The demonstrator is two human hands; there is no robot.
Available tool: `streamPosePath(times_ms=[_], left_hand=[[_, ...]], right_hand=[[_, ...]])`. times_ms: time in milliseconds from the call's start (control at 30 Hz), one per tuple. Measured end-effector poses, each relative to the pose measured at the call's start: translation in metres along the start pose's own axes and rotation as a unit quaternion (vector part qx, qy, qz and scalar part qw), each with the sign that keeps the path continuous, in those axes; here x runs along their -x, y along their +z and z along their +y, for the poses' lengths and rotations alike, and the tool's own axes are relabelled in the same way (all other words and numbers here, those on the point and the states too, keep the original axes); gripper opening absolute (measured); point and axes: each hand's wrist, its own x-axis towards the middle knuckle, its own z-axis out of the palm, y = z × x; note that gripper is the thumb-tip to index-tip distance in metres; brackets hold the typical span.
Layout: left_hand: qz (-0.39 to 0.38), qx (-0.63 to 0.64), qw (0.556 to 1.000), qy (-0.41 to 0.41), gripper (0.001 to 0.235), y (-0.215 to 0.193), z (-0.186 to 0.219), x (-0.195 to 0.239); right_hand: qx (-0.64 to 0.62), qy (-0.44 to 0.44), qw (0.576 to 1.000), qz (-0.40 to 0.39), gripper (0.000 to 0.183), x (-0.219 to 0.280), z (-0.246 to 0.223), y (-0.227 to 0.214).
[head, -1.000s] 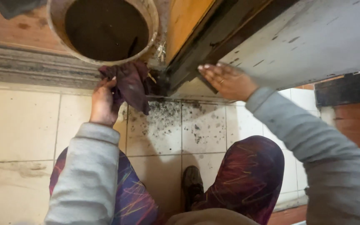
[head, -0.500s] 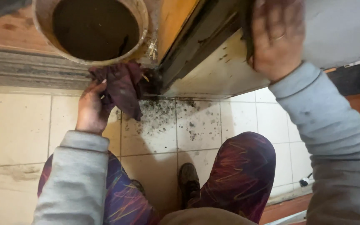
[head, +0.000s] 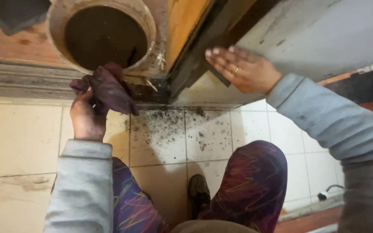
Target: Sanding a door frame and wiping it with a cloth
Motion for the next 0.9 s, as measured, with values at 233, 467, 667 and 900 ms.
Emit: streamPosePath(times_ms=[233, 467, 667, 900], left_hand=[[0.036, 0.043, 0.997, 0.057, 0.022, -0.034, 0.002, -0.022], [0.027, 0.013, 0.999, 0.037, 0.025, -0.012, 0.000, -0.005], [0.104, -0.066, 0.992, 0.031, 0.010, 0.022, -0.006, 0.012], [0.002, 0.023, 1.000, 0.017, 0.022, -0.015, 0.002, -0.005]], right_hand=[[0.105, 0.052, 0.993, 0.032, 0.031, -0.011, 0.024, -0.029], [-0.090, 0.079, 0.978, 0.172, 0.015, -0.008, 0.067, -0.042], [-0.131, -0.070, 0.973, 0.175, 0.051, 0.012, 0.010, 0.012], [0.164, 0.052, 0.984, 0.052, 0.027, -0.005, 0.043, -0.020]])
